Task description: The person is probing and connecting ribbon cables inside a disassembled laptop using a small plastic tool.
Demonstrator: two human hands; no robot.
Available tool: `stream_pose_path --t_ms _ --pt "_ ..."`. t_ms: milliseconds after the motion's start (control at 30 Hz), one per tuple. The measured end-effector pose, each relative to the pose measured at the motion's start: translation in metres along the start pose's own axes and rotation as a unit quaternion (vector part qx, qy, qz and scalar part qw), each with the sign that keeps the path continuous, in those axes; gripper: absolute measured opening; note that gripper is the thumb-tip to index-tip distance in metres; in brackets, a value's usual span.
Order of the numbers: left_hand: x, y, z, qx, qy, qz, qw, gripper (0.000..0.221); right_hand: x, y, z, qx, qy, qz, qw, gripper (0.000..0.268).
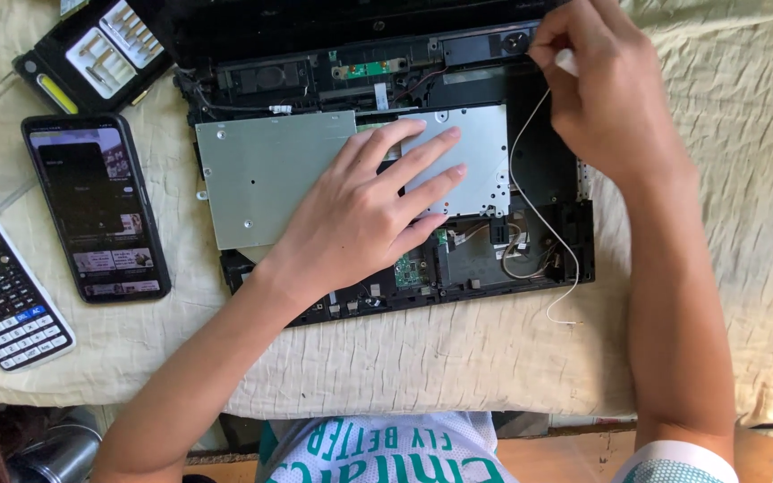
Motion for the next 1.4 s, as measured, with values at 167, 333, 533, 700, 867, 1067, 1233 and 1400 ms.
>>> stream_pose_path --t_ms 167,333,533,700,867,1067,1233,1400 --pt "0.001 -0.001 -0.001 -0.002 -0.001 0.000 1.000 0.040 0.020 0.008 -0.007 0.111 -0.043 0.076 0.990 0.015" --pt "0.002 -0.004 -0.002 -0.003 0.002 0.006 1.000 0.042 0.048 -0.004 -0.028 0.216 -0.032 0.110 0.970 0.014" --pt "0.002 -0.006 -0.002 -0.001 0.003 -0.001 1.000 0.043 0.050 -0.006 -0.033 0.217 -0.046 0.070 0.972 0.011" --pt "0.002 -0.006 -0.002 -0.002 0.003 0.002 1.000 0.043 0.055 -0.007 -0.030 0.222 -0.042 0.074 0.971 0.012" --pt "0.002 -0.005 -0.002 -0.008 0.001 -0.002 1.000 0.042 0.059 -0.008 -0.030 0.229 -0.052 0.031 0.972 0.012" --pt "0.002 -0.006 -0.002 -0.004 0.001 0.003 1.000 0.042 0.055 -0.006 -0.030 0.220 -0.062 0.003 0.973 0.016" --pt "0.002 -0.005 -0.002 -0.007 0.003 -0.004 1.000 0.041 0.042 -0.004 -0.027 0.171 -0.062 0.064 0.981 0.012" --pt "0.002 -0.006 -0.002 -0.002 0.001 -0.003 1.000 0.042 0.028 -0.003 -0.028 0.161 -0.082 0.088 0.980 0.011"
Point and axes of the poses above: each hand's wrist, its own z-axis towards the middle knuckle, its own y-axis out of the back of the hand, x = y × z, the point moved 8 cm from there along z, towards the middle knuckle
